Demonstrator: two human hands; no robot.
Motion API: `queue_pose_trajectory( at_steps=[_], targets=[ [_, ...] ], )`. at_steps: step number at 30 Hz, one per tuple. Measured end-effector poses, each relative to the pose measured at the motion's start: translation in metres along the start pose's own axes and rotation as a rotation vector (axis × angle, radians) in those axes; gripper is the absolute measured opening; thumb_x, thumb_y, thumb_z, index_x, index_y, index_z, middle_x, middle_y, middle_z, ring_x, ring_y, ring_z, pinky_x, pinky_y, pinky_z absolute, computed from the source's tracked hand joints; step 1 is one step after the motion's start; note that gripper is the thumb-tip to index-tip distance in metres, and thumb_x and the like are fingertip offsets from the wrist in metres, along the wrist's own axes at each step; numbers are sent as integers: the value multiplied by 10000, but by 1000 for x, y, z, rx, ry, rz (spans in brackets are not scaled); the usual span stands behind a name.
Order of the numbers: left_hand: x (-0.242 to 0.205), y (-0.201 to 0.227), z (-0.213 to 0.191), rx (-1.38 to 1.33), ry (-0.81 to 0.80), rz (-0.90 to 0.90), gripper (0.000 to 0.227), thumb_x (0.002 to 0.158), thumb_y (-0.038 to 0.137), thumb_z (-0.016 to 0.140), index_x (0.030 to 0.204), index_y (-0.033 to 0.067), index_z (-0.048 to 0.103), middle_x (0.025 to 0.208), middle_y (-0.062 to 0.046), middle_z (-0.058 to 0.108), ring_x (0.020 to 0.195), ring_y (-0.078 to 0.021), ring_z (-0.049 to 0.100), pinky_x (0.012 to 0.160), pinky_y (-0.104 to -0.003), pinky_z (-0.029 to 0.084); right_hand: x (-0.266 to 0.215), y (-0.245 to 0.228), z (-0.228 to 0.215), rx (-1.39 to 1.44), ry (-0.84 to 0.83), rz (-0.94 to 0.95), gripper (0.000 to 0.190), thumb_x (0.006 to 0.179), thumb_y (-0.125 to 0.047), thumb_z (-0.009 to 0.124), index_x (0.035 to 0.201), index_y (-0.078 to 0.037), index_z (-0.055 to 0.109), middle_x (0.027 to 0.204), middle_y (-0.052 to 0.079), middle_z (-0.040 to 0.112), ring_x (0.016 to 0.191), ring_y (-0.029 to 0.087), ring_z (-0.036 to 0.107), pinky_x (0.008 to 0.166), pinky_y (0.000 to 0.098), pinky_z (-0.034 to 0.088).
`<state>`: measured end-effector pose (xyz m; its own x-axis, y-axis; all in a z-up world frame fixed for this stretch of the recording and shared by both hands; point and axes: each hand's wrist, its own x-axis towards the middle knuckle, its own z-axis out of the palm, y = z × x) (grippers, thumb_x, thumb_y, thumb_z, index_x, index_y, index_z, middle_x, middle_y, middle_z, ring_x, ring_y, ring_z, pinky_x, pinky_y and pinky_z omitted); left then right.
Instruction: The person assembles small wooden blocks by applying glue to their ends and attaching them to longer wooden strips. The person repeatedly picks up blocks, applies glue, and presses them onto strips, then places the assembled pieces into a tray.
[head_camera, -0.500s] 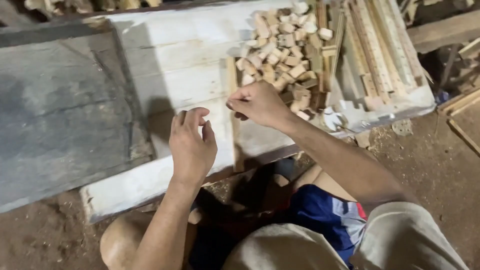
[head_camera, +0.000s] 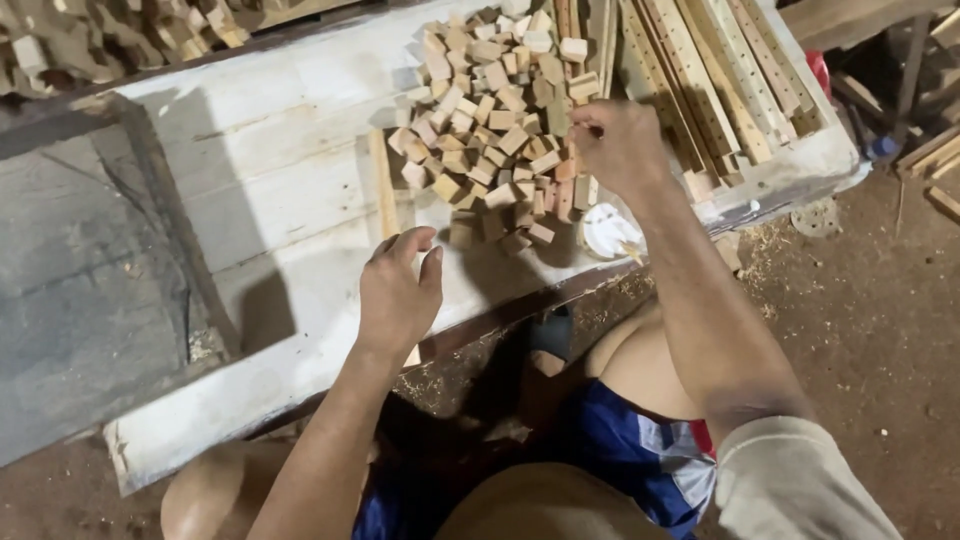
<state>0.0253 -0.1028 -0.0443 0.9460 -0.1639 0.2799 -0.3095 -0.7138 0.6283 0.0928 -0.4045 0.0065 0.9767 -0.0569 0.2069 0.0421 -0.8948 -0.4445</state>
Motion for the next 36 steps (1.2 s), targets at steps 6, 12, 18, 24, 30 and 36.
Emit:
queue_pose_trajectory(
  at_steps=[6,12,18,24,30,36],
  targets=[
    [16,30,5,-63,-4,56,254,865,58,715,1116,100,710,951,-96,740,932,-318,722,822,-412,580,8,-13,-17,-34,-148,-182,459,841,-80,707,1274,-230,732,1069,115,748,1022,369,672,905,438,535],
    [16,32,17,-74,-25,41,220,875,80,706,1093,100,734,983,-90,744,958,-296,723,840,-390,573,23,18,10,-58,-202,-352,468,821,-25,725,1264,-173,765,1128,173,721,1068,420,607,948,454,502],
    [13,34,15,-110,-26,31,225,870,80,714,1094,81,728,988,-115,727,964,-331,713,832,-406,567,25,40,17,-48,-234,-360,188,857,-229,801,1020,-136,792,1119,105,732,1096,357,620,960,418,495],
    [11,33,11,-150,-27,8,220,880,80,702,1098,64,723,998,-131,718,978,-342,709,840,-417,563,20,36,28,23,-230,-390,163,823,-220,833,913,-96,778,1021,93,751,1029,359,658,909,446,524],
    [10,32,9,-119,-48,39,260,884,68,693,1143,63,713,1018,-132,722,966,-333,718,834,-412,561,-1,4,5,313,-351,-190,136,831,-104,821,958,-90,773,947,84,769,886,245,744,829,340,576],
    [9,36,-1,-144,-85,-1,257,920,76,661,1173,51,694,1045,-148,718,987,-330,720,855,-416,563,7,11,0,708,-372,20,519,846,-71,809,1339,-48,648,1277,229,655,1031,231,690,937,386,566]
  ],
)
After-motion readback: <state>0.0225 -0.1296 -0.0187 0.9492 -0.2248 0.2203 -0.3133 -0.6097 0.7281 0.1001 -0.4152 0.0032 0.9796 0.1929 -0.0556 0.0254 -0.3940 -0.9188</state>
